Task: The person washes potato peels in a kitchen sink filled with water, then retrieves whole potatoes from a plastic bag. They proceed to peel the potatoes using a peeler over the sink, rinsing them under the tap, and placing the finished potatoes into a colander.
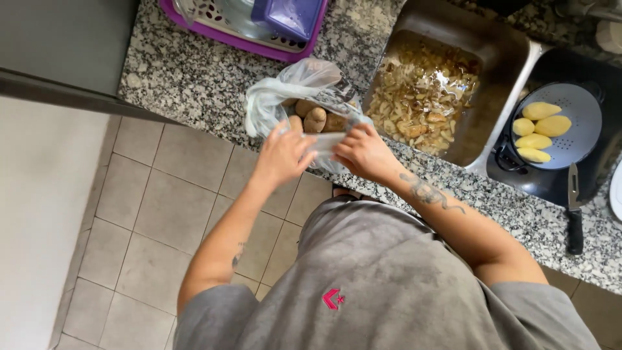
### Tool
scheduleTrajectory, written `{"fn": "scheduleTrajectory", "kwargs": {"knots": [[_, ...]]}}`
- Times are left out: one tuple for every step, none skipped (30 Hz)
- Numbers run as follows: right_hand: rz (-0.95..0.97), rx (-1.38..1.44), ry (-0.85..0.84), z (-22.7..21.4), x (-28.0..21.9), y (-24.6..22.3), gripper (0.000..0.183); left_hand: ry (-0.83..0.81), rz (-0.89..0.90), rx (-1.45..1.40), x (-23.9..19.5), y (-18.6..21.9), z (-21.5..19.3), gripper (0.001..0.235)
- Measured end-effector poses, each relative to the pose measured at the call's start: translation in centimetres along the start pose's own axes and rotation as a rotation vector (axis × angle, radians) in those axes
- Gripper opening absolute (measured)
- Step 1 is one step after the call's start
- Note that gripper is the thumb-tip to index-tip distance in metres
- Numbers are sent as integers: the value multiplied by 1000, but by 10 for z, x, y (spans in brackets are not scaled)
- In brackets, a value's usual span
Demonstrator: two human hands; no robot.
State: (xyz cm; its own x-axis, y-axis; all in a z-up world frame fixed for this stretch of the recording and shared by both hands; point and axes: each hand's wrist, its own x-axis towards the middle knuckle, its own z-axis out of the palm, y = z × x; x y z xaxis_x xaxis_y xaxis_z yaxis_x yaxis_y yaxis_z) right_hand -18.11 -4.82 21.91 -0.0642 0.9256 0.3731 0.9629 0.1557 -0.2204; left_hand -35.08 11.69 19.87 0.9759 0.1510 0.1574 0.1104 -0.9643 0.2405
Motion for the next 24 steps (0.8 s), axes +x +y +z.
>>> {"fn": "scheduleTrajectory", "kwargs": {"knots": [[60, 27, -2, 5, -12, 0, 13, 32, -40, -56, -6, 5, 0, 25], [120, 53, -5, 11, -24, 1, 17, 65, -80, -113, -12, 10, 2, 21], [130, 62, -13, 10, -27, 0, 17, 52, -82, -122, -15, 15, 0, 21], [220, -81, -39, 9, -30, -2, 14, 47, -159, -25, -19, 20, -2, 17], [299, -231, -58, 9, -29, 1, 11, 53, -234, 81, -18, 21, -4, 13], [299, -230, -60, 18, -32, 2, 11, 52, -236, 80, -20, 21, -1, 13], [421, -284, -162, 26, -32, 7, 17, 69, -294, 78, -17, 19, 3, 25], [544, -338, -265, 34, -32, 12, 38, 86, -352, 76, -14, 17, 6, 44], [545, -332, -268, 35, -28, 18, 38, 80, -354, 76, -8, 18, 2, 44], [470, -262, -195, 36, -24, 23, 38, 98, -398, 106, -2, 20, -1, 53], [396, -198, -120, 37, -20, 31, 41, 121, -439, 135, 7, 20, -5, 61], [399, -197, -119, 34, -10, 26, 41, 120, -437, 136, 12, 21, -2, 61], [314, -78, -59, 31, 1, 24, 31, 79, -391, 128, 19, 22, 1, 62], [227, 40, 2, 27, 11, 21, 25, 39, -345, 121, 27, 23, 4, 65], [231, 40, 2, 28, 15, 25, 25, 37, -342, 120, 29, 24, 8, 65], [288, 6, -116, 29, 18, 29, 29, -38, -346, 190, 31, 25, 11, 76], [347, -29, -232, 30, 22, 34, 34, -111, -346, 261, 35, 25, 15, 88], [352, -31, -230, 31, 21, 37, 34, -111, -340, 261, 35, 24, 14, 88], [328, 2, -222, 33, 21, 43, 34, -69, -357, 261, 38, 22, 13, 87], [303, 36, -215, 34, 22, 49, 34, -26, -375, 260, 41, 19, 12, 86], [309, 36, -215, 41, 19, 53, 34, -29, -370, 259, 43, 17, 15, 86], [276, -62, -229, 49, 16, 57, 31, 11, -370, 236, 44, 15, 18, 80], [240, -161, -242, 57, 13, 61, 27, 54, -371, 214, 47, 13, 22, 73], [242, -162, -241, 51, 9, 56, 27, 53, -368, 214, 42, 14, 24, 73]]}}
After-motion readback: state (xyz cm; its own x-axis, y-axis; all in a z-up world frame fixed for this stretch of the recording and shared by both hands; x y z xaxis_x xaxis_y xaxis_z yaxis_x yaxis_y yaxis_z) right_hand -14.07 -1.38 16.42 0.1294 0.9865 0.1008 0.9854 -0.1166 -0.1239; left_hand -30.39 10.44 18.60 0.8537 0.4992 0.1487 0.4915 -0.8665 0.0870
